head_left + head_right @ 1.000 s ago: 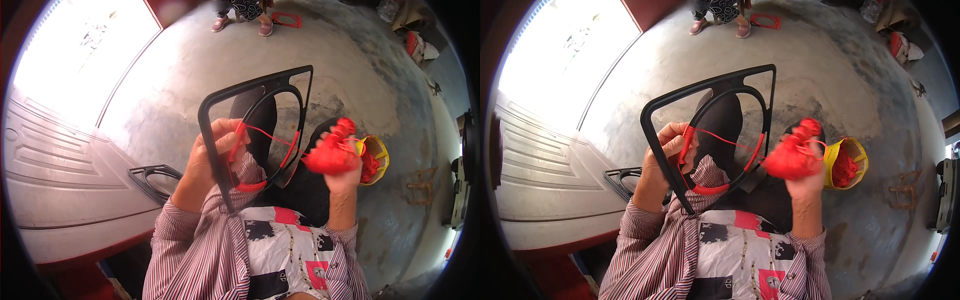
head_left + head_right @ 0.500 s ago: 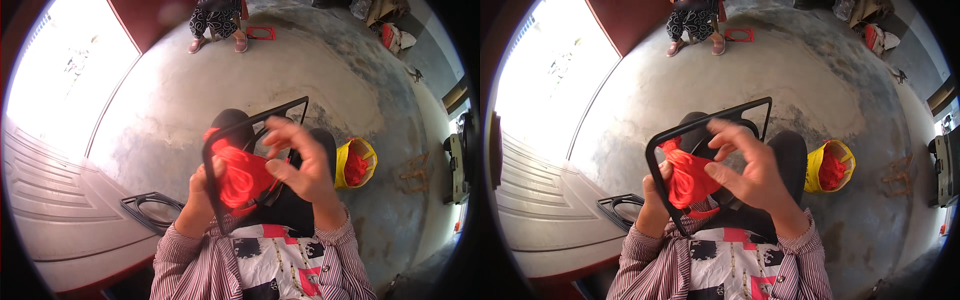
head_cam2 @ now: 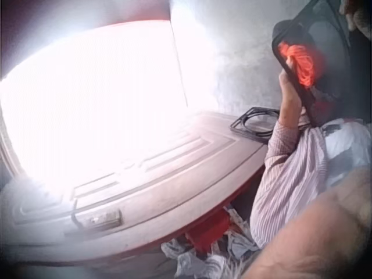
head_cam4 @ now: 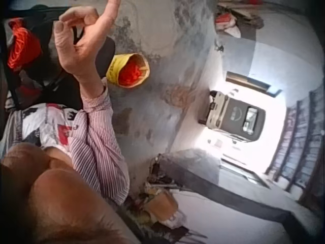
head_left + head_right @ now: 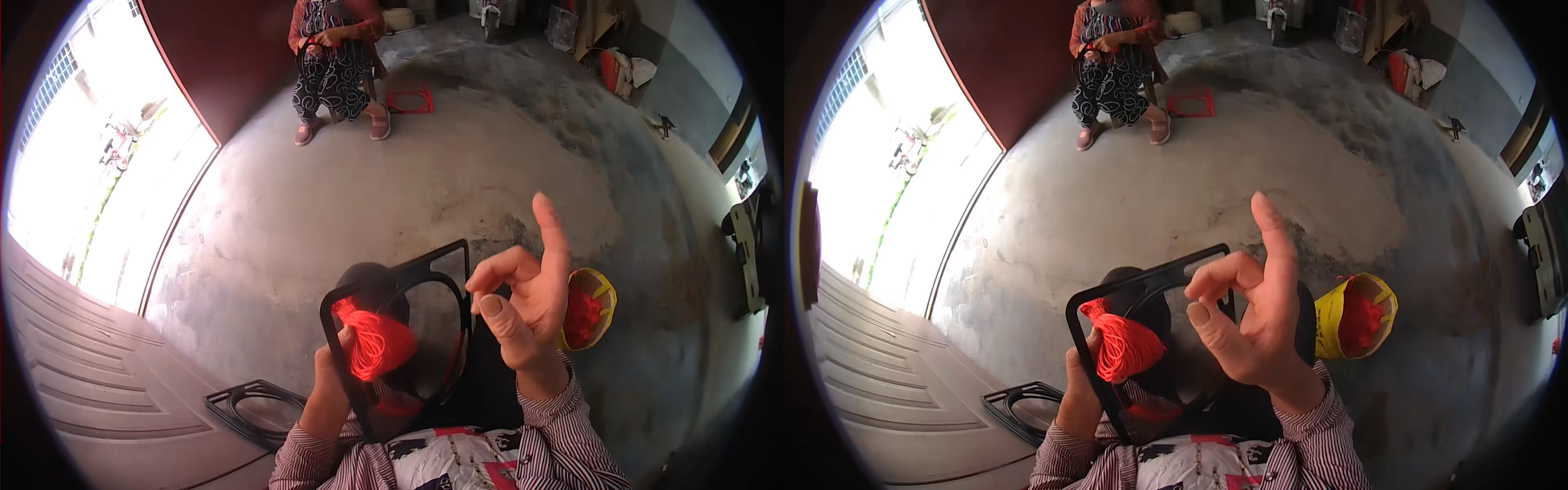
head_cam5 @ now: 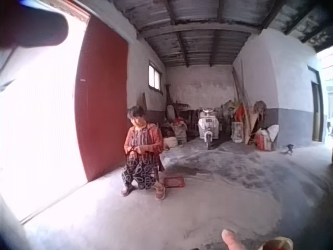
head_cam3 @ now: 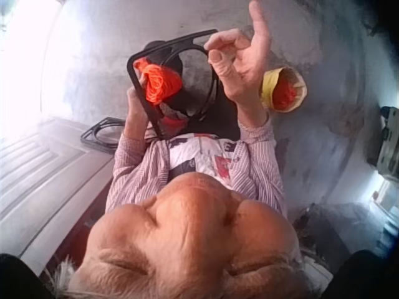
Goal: The person is weaving red plastic string into a black plastic frame, likely a component for a chair.
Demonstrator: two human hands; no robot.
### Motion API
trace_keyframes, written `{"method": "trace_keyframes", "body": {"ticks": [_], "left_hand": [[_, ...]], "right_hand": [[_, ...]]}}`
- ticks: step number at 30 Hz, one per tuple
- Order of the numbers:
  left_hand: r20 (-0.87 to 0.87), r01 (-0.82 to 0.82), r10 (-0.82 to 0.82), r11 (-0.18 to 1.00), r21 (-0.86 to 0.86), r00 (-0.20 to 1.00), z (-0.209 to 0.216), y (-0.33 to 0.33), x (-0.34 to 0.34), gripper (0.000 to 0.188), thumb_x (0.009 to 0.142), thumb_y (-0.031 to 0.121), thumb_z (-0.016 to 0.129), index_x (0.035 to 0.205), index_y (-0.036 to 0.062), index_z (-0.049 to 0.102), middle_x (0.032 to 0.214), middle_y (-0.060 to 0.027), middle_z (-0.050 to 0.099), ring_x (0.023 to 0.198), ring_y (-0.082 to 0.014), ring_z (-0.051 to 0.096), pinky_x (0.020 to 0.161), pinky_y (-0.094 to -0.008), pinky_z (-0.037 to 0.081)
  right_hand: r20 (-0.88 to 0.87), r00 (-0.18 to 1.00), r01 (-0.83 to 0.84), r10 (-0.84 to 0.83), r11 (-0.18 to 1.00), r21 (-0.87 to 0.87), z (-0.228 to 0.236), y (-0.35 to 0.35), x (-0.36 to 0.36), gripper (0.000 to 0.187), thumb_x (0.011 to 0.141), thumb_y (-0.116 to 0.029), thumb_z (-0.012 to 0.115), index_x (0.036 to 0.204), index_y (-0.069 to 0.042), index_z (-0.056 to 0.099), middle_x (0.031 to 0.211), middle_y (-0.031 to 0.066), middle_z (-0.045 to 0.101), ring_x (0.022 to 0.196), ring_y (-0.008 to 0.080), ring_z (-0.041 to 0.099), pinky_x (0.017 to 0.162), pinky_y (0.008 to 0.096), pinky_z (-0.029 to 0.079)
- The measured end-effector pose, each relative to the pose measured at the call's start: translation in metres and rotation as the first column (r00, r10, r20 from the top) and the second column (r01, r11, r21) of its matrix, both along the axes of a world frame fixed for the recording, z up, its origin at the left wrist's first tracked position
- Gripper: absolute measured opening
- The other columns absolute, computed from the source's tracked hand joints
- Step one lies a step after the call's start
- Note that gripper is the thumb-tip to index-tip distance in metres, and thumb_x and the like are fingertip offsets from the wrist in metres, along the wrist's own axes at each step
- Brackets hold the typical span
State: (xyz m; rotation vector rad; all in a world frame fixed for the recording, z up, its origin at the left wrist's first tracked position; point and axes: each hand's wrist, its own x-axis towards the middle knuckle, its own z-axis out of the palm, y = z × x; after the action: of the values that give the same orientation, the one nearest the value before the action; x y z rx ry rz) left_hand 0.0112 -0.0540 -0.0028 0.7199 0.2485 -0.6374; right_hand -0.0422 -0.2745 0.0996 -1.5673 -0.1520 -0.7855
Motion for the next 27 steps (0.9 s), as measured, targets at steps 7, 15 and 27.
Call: {"method": "trace_keyframes", "body": {"ticks": [7,15,27], "left_hand": [[-0.058,0.058,-0.072,0.976,-0.209,0.996,-0.01,0.002,0.015,0.042,0.096,0.026,0.054,0.122,-0.0064,0.052,0.114,-0.0207,0.063,0.104,-0.0311,0.065,0.094,-0.0458,0.054],[-0.076,0.028,-0.041,0.985,-0.173,0.996,-0.041,0.023,0.014,0.04,0.093,0.028,0.059,0.118,-0.0031,0.055,0.108,-0.0147,0.066,0.094,-0.0271,0.068,0.085,-0.0428,0.057],[-0.025,-0.067,0.072,0.986,0.155,0.997,-0.033,0.014,0.012,0.049,0.089,0.044,0.057,0.114,0.0023,0.058,0.089,-0.0108,0.068,0.062,-0.0205,0.066,0.045,-0.028,0.051]], "right_hand": [[0.023,0.996,-0.084,0.081,0.981,0.174,0.013,0.011,0.03,0.106,0.082,-0.032,0.077,0.152,-0.003,0.003,0.079,0.0089,0.061,0.066,0.0115,0.058,0.059,0.0231,0.051],[0.129,0.962,-0.275,0.243,0.867,0.415,0.02,-0.01,0.044,0.093,0.085,-0.02,0.073,0.15,0.003,0.01,0.079,0.0093,0.063,0.063,0.0095,0.056,0.062,0.0228,0.047],[0.156,0.939,-0.344,0.307,0.832,0.436,-0.001,0.005,0.063,0.077,0.086,-0.024,0.073,0.141,0.009,0.032,0.066,0.0058,0.059,0.054,0.0095,0.052,0.049,0.0226,0.042]]}}
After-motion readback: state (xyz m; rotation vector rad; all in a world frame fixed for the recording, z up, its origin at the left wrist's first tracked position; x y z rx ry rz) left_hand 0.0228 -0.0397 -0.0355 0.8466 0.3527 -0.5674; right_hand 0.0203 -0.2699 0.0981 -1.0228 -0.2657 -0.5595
